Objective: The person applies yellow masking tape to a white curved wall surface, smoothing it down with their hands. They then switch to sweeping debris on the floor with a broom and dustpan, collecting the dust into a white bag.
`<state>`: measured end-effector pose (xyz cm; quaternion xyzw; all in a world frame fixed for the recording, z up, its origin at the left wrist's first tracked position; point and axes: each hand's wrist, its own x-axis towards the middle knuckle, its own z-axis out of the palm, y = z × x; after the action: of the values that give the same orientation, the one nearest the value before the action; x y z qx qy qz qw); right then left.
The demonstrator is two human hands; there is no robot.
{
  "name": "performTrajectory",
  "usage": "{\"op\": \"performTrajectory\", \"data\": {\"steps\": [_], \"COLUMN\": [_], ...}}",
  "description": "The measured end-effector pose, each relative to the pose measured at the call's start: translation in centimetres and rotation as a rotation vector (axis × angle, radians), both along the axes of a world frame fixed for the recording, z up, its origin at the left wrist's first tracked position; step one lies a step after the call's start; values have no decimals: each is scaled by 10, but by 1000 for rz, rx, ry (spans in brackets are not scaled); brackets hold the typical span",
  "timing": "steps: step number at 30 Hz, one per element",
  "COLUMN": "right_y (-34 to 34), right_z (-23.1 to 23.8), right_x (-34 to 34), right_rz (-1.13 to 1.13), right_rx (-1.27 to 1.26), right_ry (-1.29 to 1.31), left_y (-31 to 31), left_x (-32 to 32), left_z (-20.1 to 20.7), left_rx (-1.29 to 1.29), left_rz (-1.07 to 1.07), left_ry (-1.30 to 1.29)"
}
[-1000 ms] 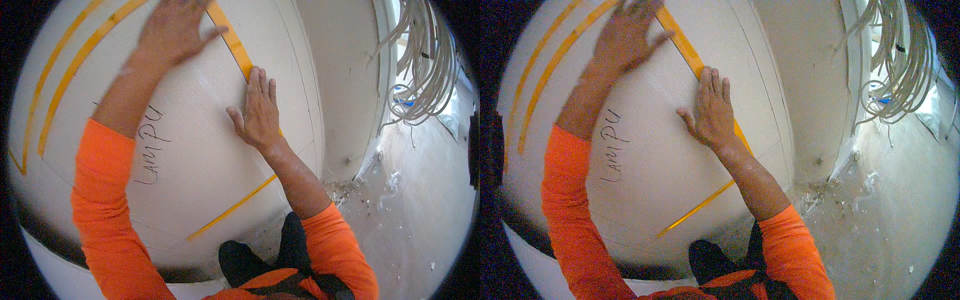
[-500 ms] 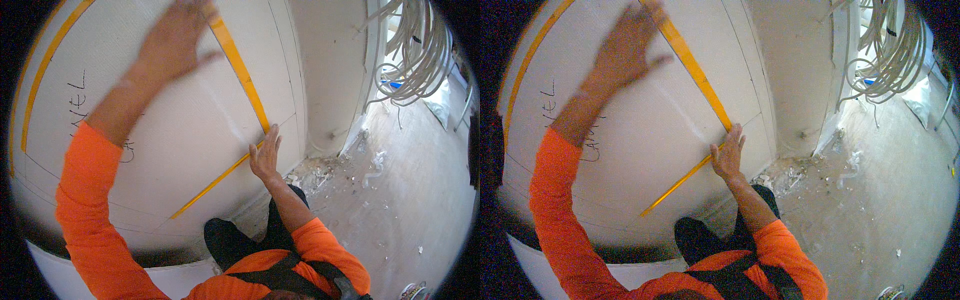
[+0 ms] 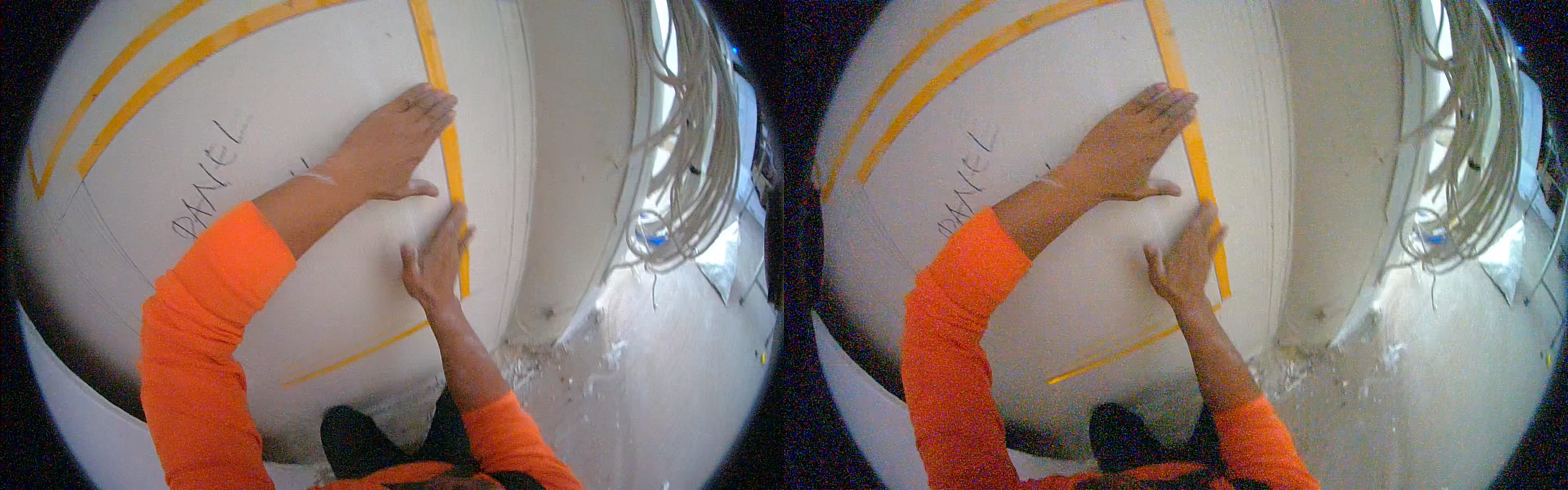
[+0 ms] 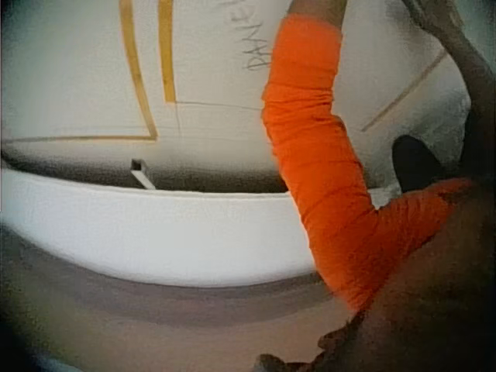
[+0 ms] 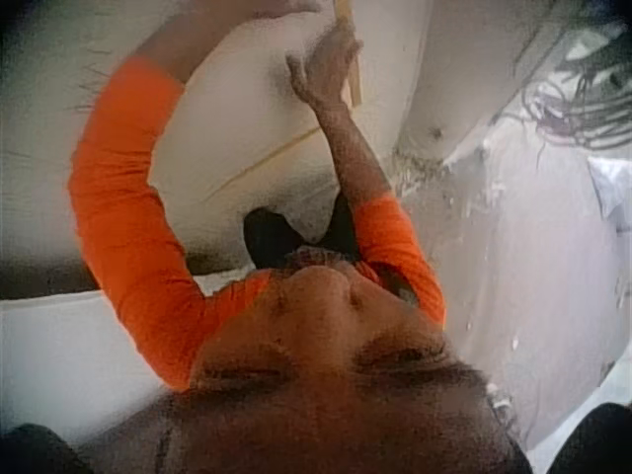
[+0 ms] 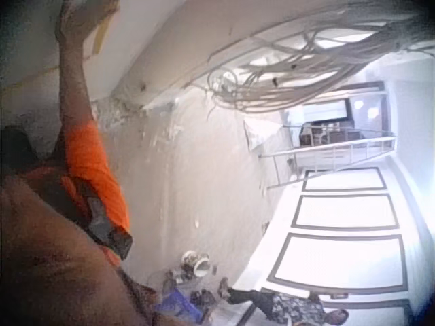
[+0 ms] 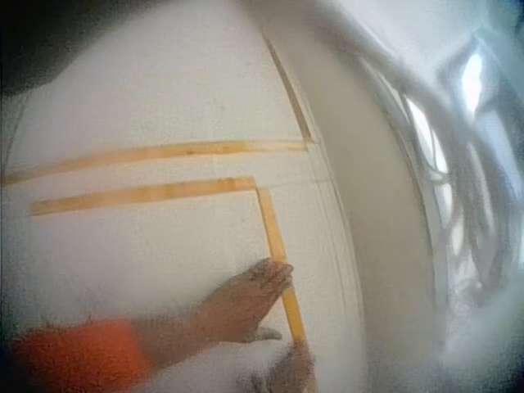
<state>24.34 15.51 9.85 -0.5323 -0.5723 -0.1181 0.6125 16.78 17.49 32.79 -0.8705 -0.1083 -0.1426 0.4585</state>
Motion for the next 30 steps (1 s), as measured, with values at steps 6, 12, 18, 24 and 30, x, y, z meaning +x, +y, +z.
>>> {"op": "performTrajectory", "data": {"steps": [6,12,18,24,30], "right_y": [-2,-12,-27,-10,16], "right_z": [-44,-125,-121,-21,8], "right_x": [-4,-6,-13,16,-7], "right_rz": [6,-32,85,8,4], "right_rx": [-31,-153,-258,3,17], "right_ry": [135,242,358,145,90], "left_y": [7,-41,-45,-20,-51], "left_x": [13,31,33,38,51], "left_z": [47,83,90,54,30], "left_rx": [197,254,502,391,-38], "left_rz": [116,475,619,432,480], "left_ry": [-132,-73,-106,128,-200]}}
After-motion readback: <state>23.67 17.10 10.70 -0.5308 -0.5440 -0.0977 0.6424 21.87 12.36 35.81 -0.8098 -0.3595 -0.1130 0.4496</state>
